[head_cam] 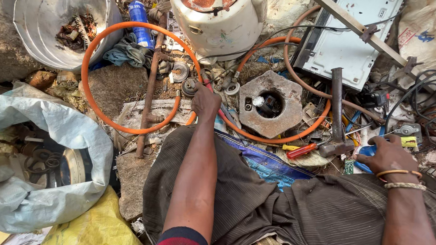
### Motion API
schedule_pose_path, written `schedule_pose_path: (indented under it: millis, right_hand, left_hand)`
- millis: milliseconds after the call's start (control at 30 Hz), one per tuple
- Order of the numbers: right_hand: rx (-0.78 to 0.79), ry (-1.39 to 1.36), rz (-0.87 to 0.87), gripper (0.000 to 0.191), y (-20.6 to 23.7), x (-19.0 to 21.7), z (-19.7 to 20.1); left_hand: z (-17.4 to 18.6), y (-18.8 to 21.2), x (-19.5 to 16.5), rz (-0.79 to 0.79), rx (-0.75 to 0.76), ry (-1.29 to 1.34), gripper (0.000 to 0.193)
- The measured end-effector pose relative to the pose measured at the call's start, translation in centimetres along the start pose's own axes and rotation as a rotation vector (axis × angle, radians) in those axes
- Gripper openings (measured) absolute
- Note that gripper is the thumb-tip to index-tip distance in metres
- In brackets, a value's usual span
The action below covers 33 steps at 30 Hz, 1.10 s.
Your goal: The person disassembles a small cylindrical electrical component using a screwdriver and hammer, then uses pliers to strip and separate wires. The person works on the component while sitting on the ground in a cluttered outdoor area.
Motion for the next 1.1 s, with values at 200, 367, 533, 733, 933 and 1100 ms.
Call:
schedule_pose_path:
  millis: [200,367,533,733,933,1100]
  right_hand:
    - [-0.195,-0.143,0.181,0.069,0.2,2.4,-0.2]
    - [-0.098,-0.232,0.192,0.058,2.3,5.5,-0.5]
    - [-0.254,-0.460,0.217,0.045,3.1,6.7,2.4]
    - [-0.211,-0.714,0.277,0.041,5.4,9.6,5.1]
    - [0.021,-1.477,0.637,0.073,10.3,11.3,7.9]
    - [0.085,-1.536,0.698,0.070,12.6,9.7,8.8]
  left_hand:
    - [-2.3,-0.7,-3.1,-0.391,-0.025,-0.104,0.029]
    - [-4.2,-2.2,-4.1,-0.477,-0.081,-0.275,0.016]
    - [-1.1,-1.2,-3.5,-0.359,0.068,-0.140,0.026]
    - [7.2,4.6,-4.4,-0.303,0.231,0.227,0.035]
    - [4.1,18.2,-8.4,-0.128,0.958,1.052,0.037]
    - [2.6,24.8,-13.2,-0.244,1.150,0.994,0.040]
Point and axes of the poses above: each hand's wrist, its own y-axis away from the middle knuckle, its own z-axis out of the back of the hand, x = y × z, the point moved 5 cm from there along -y, towards the middle knuckle, and after that the axes turned 5 degrees about -x, right-handed, at the moved point
